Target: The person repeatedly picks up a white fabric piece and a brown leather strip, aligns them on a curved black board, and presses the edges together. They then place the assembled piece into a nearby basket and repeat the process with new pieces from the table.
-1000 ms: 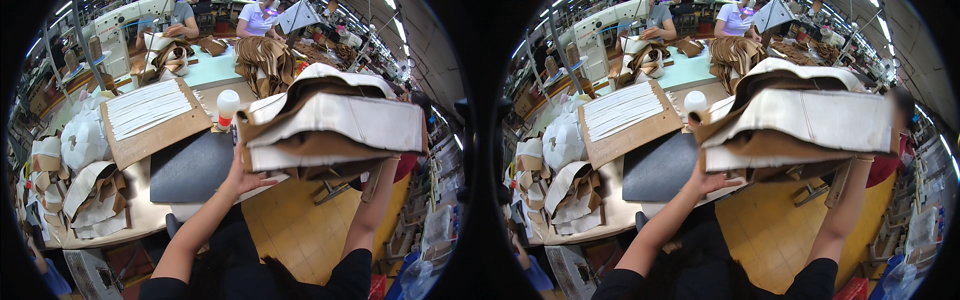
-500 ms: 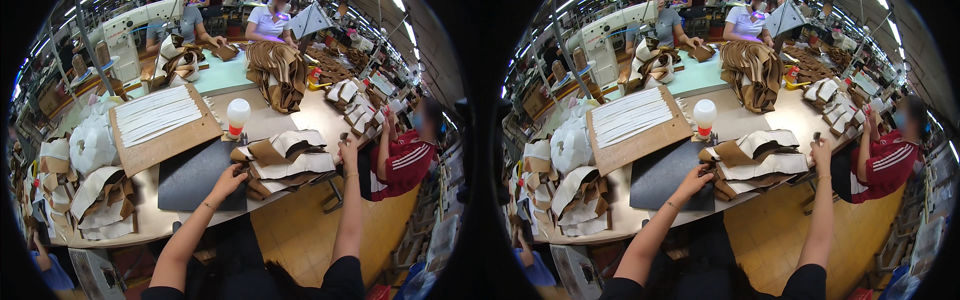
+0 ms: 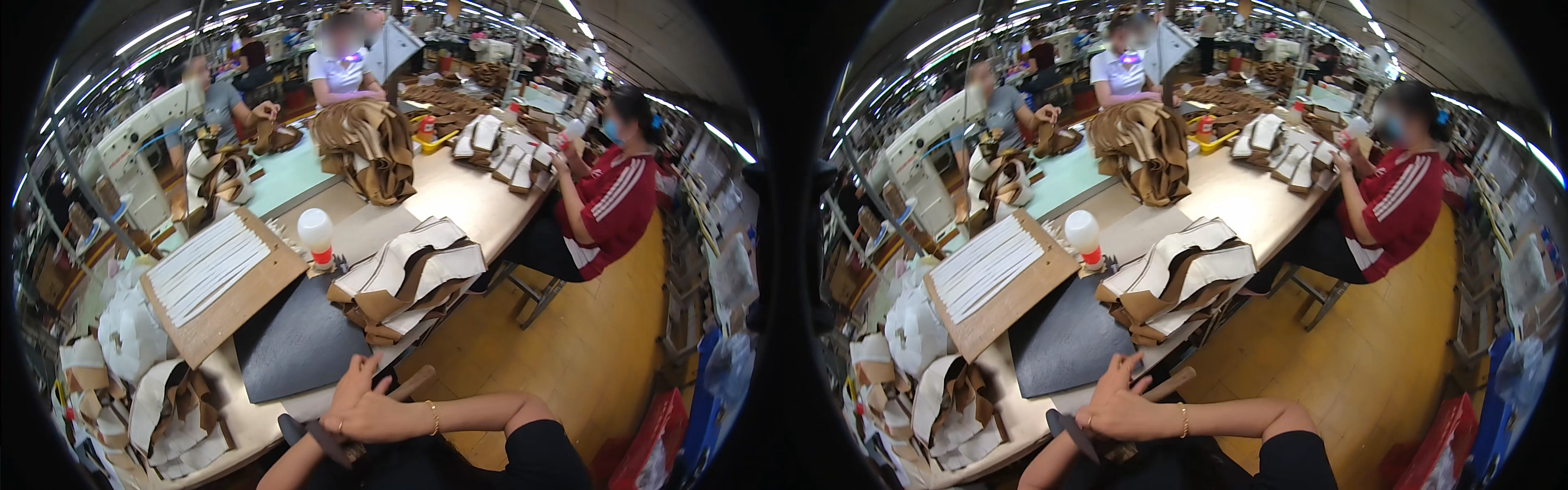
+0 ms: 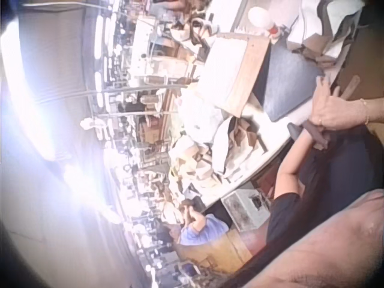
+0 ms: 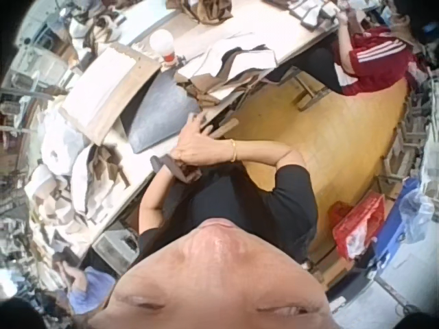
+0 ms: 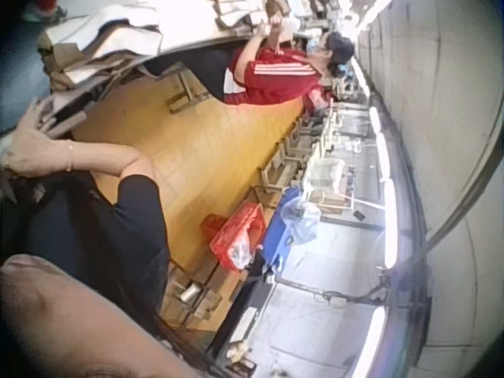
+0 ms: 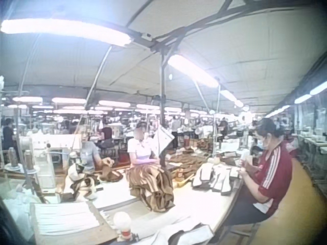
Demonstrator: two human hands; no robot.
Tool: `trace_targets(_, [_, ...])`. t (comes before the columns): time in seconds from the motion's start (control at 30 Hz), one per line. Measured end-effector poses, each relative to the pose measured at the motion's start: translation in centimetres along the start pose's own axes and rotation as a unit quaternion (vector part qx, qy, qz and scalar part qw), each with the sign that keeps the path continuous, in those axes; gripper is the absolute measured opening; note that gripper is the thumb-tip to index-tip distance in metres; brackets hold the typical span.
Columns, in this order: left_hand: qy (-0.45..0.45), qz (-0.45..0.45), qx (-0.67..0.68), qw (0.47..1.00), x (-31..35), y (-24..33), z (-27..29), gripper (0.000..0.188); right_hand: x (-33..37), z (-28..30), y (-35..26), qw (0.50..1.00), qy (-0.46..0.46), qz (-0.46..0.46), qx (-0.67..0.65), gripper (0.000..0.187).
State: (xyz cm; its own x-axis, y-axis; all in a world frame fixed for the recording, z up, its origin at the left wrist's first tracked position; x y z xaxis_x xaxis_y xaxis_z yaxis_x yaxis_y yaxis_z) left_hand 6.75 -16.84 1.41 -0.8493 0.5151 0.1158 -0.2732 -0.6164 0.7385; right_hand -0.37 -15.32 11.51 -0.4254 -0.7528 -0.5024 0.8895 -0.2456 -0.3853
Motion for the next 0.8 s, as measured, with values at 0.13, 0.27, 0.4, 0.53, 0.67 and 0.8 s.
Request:
trace_targets(0.13, [-0.054, -0.049, -0.110, 0.991, 2.8, -0.3, -2.3, 0.053, -0.7, -2.3, -2.0, 0.997, -0.048, 0.062, 0.009, 0.023])
trace_targets(0.27, [-0.085, -0.079, -0.198, 0.973, 4.2, 1.0, -2.4, 0.058, -0.8, -3.4, -2.6, 0.996, -0.065, 0.049, 0.028, 0.032])
trace_targets(0.4, [-0.085, -0.105, -0.233, 0.963, 3.9, 0.7, -2.7, 0.057, -1.9, -3.9, -3.6, 0.996, -0.070, 0.045, -0.025, 0.038])
trace_targets(0.53, [-0.064, -0.144, -0.297, 0.942, 3.8, 0.3, -3.6, 0.049, -1.9, -5.0, -3.1, 0.996, -0.070, 0.055, -0.003, 0.038])
trace_targets(0.67, [-0.061, -0.152, -0.327, 0.931, 4.1, 0.2, -2.8, 0.045, -2.5, -5.2, -3.2, 0.996, -0.057, 0.069, 0.001, 0.033])
trace_targets(0.8, [-0.041, -0.191, -0.361, 0.912, 3.7, 0.3, -2.3, 0.037, -3.2, -4.3, -3.5, 0.995, -0.028, 0.090, 0.018, 0.027])
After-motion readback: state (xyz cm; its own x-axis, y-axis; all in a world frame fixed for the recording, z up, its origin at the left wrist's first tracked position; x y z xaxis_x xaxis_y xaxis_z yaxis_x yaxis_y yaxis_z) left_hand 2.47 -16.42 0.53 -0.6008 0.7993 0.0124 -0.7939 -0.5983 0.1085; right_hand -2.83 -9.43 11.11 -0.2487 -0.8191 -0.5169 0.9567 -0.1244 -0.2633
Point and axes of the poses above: each hand's wrist, its own x-axis away from the middle knuckle, its own z-axis out of the back of the hand, y = z × x, the point moved 9 cm from there along -x, towards the middle knuckle, and after that the axes turned 10 degrees about z, right-handed, at the moved point
